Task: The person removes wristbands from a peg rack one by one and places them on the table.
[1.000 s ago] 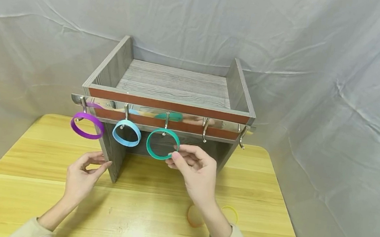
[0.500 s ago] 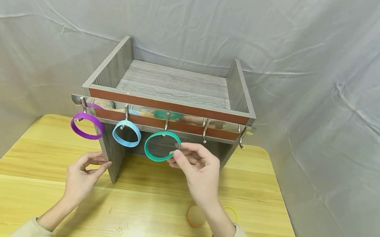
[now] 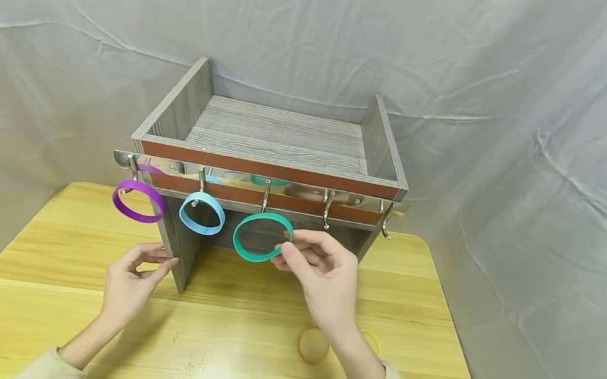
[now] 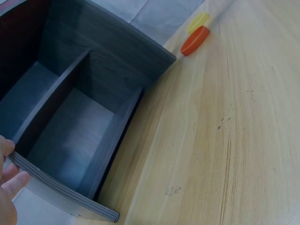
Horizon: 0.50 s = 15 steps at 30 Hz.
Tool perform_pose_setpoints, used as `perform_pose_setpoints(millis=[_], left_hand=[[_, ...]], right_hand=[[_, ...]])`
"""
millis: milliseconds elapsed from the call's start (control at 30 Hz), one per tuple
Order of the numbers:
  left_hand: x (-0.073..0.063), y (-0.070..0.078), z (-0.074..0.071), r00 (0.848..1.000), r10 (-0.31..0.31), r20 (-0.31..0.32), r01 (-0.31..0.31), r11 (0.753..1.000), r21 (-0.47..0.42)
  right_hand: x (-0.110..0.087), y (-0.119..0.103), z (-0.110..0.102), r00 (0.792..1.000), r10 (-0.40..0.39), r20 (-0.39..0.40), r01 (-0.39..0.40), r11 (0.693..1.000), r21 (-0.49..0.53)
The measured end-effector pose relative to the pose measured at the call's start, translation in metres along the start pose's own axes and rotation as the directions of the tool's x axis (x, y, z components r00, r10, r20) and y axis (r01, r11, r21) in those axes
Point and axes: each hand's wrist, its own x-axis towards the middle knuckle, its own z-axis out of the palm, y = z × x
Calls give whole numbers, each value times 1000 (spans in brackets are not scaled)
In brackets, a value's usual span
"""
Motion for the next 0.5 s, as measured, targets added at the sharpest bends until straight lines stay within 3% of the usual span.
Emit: perform_pose_setpoints(millis=[300,500], left_hand=[[0,0,0,1000,-3,-4,3,1000,-10],[0,1,0,1000,-11,-3,11,1000,-9]], right_hand=[[-13,-2,-7,999,-5,51,4,1000,3],[-26,5,-15,997,62,55,-61,998,-24]])
